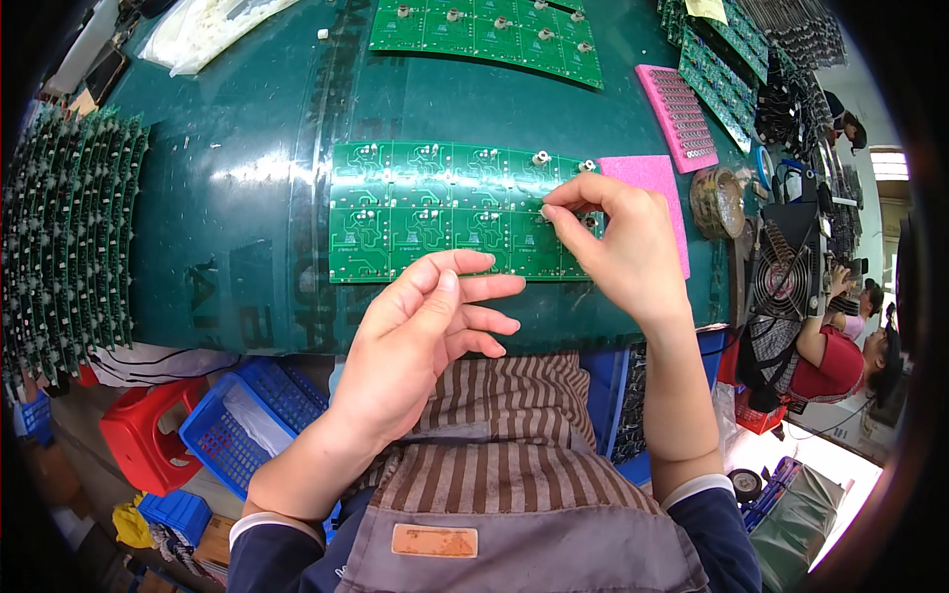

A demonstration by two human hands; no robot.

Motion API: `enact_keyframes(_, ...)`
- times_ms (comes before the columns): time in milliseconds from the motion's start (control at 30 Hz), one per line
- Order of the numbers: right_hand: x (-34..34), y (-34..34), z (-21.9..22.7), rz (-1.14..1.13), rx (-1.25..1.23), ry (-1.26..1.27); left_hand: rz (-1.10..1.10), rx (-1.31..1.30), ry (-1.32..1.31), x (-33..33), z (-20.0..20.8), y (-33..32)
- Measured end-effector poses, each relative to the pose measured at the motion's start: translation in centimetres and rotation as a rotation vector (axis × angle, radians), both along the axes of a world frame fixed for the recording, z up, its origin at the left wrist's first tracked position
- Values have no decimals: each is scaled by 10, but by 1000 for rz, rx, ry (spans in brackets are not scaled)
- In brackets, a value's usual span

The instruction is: The person places a circuit board on the table, attaches small white caps onto electronic components by hand, and inserts the assembled components into the circuit board.

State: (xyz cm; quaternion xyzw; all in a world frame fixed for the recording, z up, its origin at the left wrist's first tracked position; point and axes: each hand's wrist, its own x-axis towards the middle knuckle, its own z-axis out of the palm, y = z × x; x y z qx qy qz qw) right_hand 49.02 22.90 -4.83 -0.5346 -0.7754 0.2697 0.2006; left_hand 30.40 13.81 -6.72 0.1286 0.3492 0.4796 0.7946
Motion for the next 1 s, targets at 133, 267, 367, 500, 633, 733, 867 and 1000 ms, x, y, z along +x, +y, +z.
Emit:
enact_keyframes(133, -3, -1, -1, -5, 30, -3, 6, -11, 10, -4, -1, 1)
enact_keyframes(267, -6, -6, -4, -2, 124, -47, 59, -40, -28, -12, 0, 4)
enact_keyframes(367, -5, -10, -12, -25, 183, -14, 97, -30, -20, -20, 5, 10)
enact_keyframes(500, 0, -17, -21, -22, 315, 103, 131, 5, 73, -41, 15, 22)
enact_keyframes(633, 16, -26, -13, -114, 385, 14, 214, 148, 384, -76, 10, 65)
enact_keyframes(733, 43, -45, -10, -265, 275, -193, 249, 373, 1176, -104, 13, 119)
enact_keyframes(867, 75, -66, -25, -396, 164, -386, 187, 598, 1777, -129, -12, 176)
enact_keyframes(1000, 85, -87, -18, -430, 115, -365, 167, 680, 1942, -131, -31, 214)
